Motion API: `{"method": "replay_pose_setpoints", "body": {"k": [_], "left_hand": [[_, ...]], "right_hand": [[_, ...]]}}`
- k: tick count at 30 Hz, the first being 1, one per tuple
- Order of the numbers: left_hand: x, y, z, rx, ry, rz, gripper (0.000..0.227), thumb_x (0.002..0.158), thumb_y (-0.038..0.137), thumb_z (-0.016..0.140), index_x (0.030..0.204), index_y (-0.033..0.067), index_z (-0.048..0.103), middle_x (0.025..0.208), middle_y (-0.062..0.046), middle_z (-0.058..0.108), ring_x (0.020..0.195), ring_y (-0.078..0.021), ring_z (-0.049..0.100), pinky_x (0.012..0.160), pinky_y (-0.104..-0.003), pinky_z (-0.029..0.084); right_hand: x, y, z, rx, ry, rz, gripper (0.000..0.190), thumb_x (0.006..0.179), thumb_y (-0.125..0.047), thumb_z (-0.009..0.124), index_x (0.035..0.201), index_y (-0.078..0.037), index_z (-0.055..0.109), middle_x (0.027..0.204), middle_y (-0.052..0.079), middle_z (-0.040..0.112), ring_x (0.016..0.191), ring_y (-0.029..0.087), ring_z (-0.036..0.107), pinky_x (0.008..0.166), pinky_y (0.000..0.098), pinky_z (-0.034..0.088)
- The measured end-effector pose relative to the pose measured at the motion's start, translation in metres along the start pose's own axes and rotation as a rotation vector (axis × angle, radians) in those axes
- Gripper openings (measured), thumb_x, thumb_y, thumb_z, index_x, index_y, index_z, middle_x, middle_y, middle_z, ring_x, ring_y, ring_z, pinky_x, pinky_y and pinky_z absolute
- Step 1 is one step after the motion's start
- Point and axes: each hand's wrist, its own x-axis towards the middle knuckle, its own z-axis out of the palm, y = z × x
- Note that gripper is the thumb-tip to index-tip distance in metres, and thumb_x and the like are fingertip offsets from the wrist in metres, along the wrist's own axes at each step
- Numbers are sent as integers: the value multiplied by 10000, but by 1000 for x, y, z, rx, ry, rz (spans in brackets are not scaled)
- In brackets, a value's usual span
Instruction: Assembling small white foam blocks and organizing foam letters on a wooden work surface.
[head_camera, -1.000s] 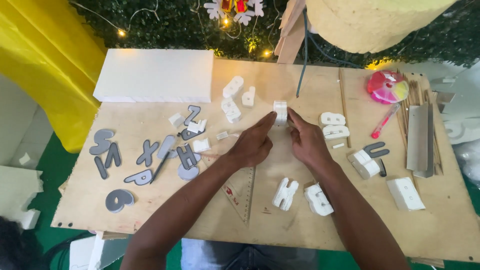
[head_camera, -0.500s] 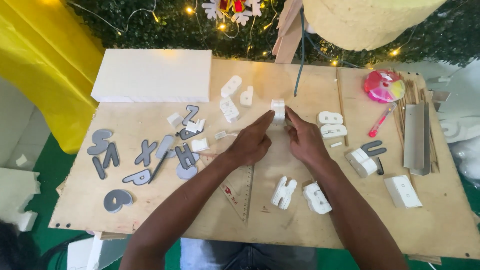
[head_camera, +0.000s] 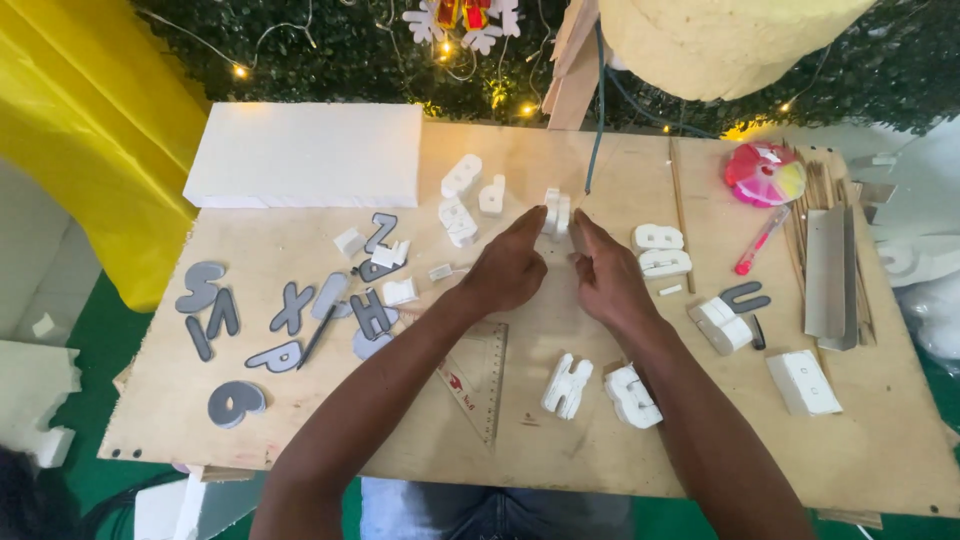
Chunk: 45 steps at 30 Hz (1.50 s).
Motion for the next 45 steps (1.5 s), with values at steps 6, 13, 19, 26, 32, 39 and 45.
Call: {"method": "replay_pose_setpoints", "body": {"k": [6, 13, 19, 26, 32, 39, 45], "left_hand": [[17, 9, -16, 366, 131, -106, 496, 971, 73, 559, 1461, 23, 503, 1329, -178, 624, 1187, -310, 677, 985, -419, 574], [53, 8, -23, 417, 274, -87, 347, 947, 224, 663, 1256, 67, 636, 1057, -119, 698, 926, -270, 748, 752, -371, 632], [64, 41, -34, 361, 101, -163, 507, 861, 446, 731, 1160, 54, 611, 1133, -169, 673, 1092, -409, 707, 915, -527, 597], [99, -14, -36, 357, 124, -243, 433, 783, 355, 796, 1141, 205, 604, 1139, -74, 687, 1122, -360, 701, 965, -472, 584], [82, -15, -93, 319, 200, -153, 382, 809, 266, 785, 1144, 186, 619, 1149, -71, 701, 1156, -368, 668, 1002, -530, 523], [-10, 55, -138, 43, 220, -182, 394, 860, 206, 749, 1202, 71, 607, 1205, -198, 707, 1078, -384, 724, 906, -490, 595], [-58, 53, -141, 80, 330, -284, 430, 882, 207, 755, 1245, 51, 585, 1207, -216, 700, 1052, -362, 737, 862, -477, 624]], "right_hand": [[0, 7, 3, 45, 19, 43, 533, 1020, -45, 494, 1545, 17, 431, 1479, 276, 542, 1387, 451, 501, 1171, 551, 379], [-3, 5, 2, 41, 50, 6, 505, 1019, -49, 493, 1518, 28, 463, 1447, 282, 563, 1361, 460, 523, 1151, 557, 404], [-6, 7, 2, 39, 47, 70, 481, 1020, -27, 489, 1500, -25, 484, 1415, 236, 589, 1350, 422, 549, 1145, 537, 422], [-10, 7, -5, 79, 60, 26, 485, 1017, -1, 501, 1501, 15, 471, 1393, 276, 591, 1315, 458, 566, 1118, 564, 443], [-19, 11, -2, 108, 82, -5, 495, 1021, -43, 531, 1508, 4, 459, 1364, 288, 608, 1026, 399, 697, 997, 556, 525], [-17, 2, -8, 224, 36, 108, 497, 1031, -43, 510, 1524, -32, 448, 1409, 287, 582, 830, 316, 751, 817, 458, 615], [-20, 9, -10, 236, 8, 104, 492, 1026, -36, 534, 1511, -22, 455, 1399, 287, 590, 862, 338, 749, 751, 416, 642]]}}
